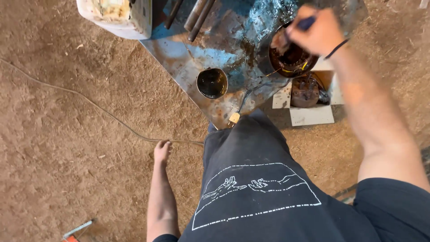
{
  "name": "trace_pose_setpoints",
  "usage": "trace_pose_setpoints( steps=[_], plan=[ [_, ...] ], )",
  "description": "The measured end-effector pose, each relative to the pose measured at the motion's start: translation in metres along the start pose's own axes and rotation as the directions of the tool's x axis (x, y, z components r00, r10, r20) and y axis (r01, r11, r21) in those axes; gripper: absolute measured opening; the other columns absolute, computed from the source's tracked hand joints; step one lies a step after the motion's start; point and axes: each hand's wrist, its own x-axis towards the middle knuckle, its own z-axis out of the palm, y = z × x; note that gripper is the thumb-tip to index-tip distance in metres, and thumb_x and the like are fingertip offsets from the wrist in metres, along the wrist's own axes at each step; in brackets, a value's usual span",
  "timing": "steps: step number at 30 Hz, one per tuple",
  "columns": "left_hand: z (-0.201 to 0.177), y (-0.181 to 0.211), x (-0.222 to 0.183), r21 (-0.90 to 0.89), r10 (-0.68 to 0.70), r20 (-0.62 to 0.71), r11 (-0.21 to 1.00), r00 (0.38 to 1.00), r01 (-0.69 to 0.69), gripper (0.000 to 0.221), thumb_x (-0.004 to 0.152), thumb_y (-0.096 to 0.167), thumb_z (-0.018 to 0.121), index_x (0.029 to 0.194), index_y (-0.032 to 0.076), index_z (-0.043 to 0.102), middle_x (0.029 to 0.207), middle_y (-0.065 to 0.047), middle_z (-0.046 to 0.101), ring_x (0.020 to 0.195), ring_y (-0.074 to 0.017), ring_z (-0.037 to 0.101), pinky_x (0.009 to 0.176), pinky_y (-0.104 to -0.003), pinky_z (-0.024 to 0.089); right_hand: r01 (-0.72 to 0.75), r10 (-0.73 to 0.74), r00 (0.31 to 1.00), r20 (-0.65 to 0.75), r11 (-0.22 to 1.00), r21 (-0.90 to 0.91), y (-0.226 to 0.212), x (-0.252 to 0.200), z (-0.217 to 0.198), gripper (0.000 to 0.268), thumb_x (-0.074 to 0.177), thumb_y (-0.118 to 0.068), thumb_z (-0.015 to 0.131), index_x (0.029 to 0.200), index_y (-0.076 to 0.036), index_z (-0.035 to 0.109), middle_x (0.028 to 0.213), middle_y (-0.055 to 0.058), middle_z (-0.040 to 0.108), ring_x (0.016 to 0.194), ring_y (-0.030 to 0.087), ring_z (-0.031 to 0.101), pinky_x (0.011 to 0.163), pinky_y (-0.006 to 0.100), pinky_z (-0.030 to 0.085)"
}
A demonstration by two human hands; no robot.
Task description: Coating electric motor windings with varnish using a brush
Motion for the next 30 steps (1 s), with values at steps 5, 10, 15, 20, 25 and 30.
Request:
trace_pose_setpoints(
  steps=[5, 10, 15, 20, 25, 30],
  plan=[
    [0.016, 0.023, -0.007, -0.055, 0.009, 0.108, 0.998, 0.994, -0.004, 0.030, 0.094, 0.024, 0.063, 0.122, 0.014, 0.069, 0.104, -0.004, 0.075, 0.090, -0.0144, 0.070, 0.073, -0.028, 0.048, -0.418, 0.412, 0.908, -0.076, 0.904, -0.090, -0.046, 0.008, -0.035, 0.010, 0.106, -0.011, 0.075, 0.103, -0.003, 0.068, 0.094, 0.012, 0.070, 0.083, 0.029, 0.068, 0.071, 0.040, 0.060],
    [0.031, 0.060, -0.009, -0.035, 0.150, 0.136, 0.989, 0.979, -0.147, 0.025, 0.097, 0.022, 0.063, 0.116, 0.009, 0.070, 0.102, -0.004, 0.072, 0.090, -0.0137, 0.066, 0.076, -0.027, 0.051, -0.197, 0.205, 0.977, 0.056, 0.973, -0.123, -0.036, -0.002, -0.028, 0.017, 0.111, -0.020, 0.070, 0.106, -0.005, 0.068, 0.086, 0.010, 0.070, 0.072, 0.021, 0.066, 0.072, 0.035, 0.064],
    [0.045, 0.161, -0.072, 0.011, 0.225, 0.082, 0.974, 0.971, -0.227, 0.028, 0.096, 0.015, 0.062, 0.123, 0.009, 0.069, 0.118, -0.007, 0.073, 0.108, -0.0151, 0.067, 0.097, -0.029, 0.055, -0.330, 0.349, 0.937, 0.018, 0.900, -0.284, -0.035, -0.012, -0.035, 0.031, 0.111, -0.034, 0.072, 0.123, -0.006, 0.068, 0.081, 0.008, 0.070, 0.064, 0.024, 0.067, 0.062, 0.041, 0.060],
    [0.081, 0.224, -0.110, 0.303, 0.744, 0.200, 0.572, 0.637, -0.762, 0.081, 0.086, 0.022, 0.076, 0.155, 0.005, 0.037, 0.154, -0.016, 0.050, 0.144, -0.0319, 0.045, 0.121, -0.053, 0.034, -0.222, 0.213, 0.970, -0.114, 0.971, -0.083, 0.003, -0.001, -0.052, 0.015, 0.108, -0.005, 0.070, 0.121, 0.002, 0.069, 0.115, 0.022, 0.072, 0.102, 0.038, 0.067, 0.091, 0.050, 0.055],
    [0.139, 0.236, -0.092, 0.310, 0.849, 0.174, 0.433, 0.499, -0.846, 0.118, 0.075, 0.056, 0.087, 0.159, 0.001, 0.024, 0.161, -0.023, 0.035, 0.151, -0.0425, 0.031, 0.123, -0.058, 0.026, -0.171, 0.174, 0.982, -0.073, 0.984, 0.043, -0.011, 0.007, -0.016, 0.021, 0.112, -0.024, 0.076, 0.108, -0.005, 0.067, 0.092, 0.011, 0.069, 0.081, 0.026, 0.066, 0.075, 0.042, 0.055],
    [0.173, 0.253, -0.090, 0.173, 0.812, -0.013, 0.577, 0.584, -0.798, 0.120, 0.060, 0.052, 0.093, 0.154, 0.005, 0.034, 0.154, -0.020, 0.045, 0.146, -0.0404, 0.038, 0.121, -0.054, 0.027, -0.026, 0.043, 0.985, -0.169, 0.994, 0.106, 0.012, -0.013, 0.009, 0.033, 0.108, -0.031, 0.077, 0.086, -0.013, 0.062, 0.073, -0.003, 0.063, 0.064, 0.013, 0.059, 0.066, 0.035, 0.055]
  ],
)
